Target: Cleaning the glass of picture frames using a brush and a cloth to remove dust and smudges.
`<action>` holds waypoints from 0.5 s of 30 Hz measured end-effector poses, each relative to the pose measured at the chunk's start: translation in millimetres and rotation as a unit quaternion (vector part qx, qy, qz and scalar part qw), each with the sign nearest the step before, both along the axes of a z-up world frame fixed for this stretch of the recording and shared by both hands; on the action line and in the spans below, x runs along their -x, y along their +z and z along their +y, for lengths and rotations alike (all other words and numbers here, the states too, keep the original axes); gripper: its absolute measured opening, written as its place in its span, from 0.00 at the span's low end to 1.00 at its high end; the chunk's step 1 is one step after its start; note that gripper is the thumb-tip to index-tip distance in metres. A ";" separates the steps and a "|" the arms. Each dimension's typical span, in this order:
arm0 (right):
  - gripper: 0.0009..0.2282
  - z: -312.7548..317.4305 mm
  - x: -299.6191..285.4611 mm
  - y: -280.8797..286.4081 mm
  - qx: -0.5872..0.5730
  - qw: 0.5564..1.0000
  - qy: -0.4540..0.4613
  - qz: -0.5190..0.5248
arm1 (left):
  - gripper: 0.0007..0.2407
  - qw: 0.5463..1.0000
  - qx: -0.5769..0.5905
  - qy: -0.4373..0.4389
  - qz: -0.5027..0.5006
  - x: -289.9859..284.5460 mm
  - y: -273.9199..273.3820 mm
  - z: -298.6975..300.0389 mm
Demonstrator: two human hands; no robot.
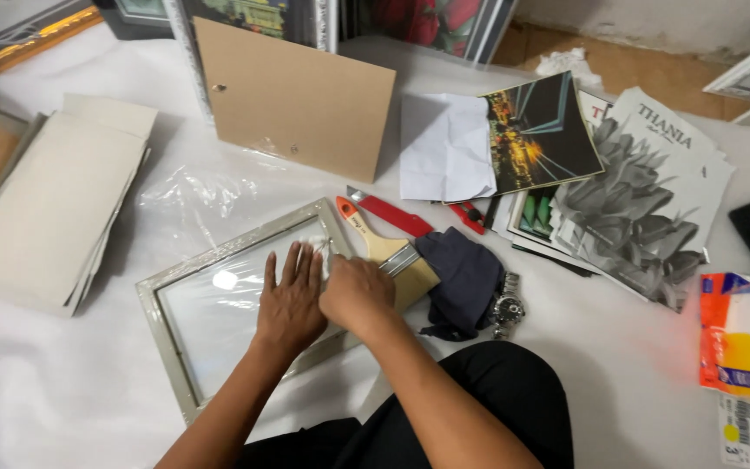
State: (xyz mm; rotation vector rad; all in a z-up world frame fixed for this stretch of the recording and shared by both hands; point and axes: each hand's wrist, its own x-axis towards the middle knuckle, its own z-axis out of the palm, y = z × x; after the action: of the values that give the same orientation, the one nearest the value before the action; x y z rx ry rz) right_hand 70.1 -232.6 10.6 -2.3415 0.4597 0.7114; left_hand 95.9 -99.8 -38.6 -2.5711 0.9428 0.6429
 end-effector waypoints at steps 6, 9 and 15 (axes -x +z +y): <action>0.20 -10.7 -1.6 5.3 0.002 1.000 -0.021 -0.012 | 0.29 0.987 0.108 0.116 0.012 -19.4 -2.5 -22.7; 0.24 -13.0 -3.4 22.9 -0.002 1.000 -0.024 -0.002 | 0.28 0.984 0.132 0.119 0.017 -7.0 -9.1 -21.7; 0.26 -17.9 -3.7 1.1 -0.008 1.000 -0.027 -0.006 | 0.28 0.986 0.119 0.107 0.051 39.6 -9.4 -13.0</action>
State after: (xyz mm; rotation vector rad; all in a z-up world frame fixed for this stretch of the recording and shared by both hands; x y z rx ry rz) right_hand 73.7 -250.5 11.7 -2.3075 0.5080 0.6721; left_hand 56.3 -112.8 -47.9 -2.9047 0.8243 0.7666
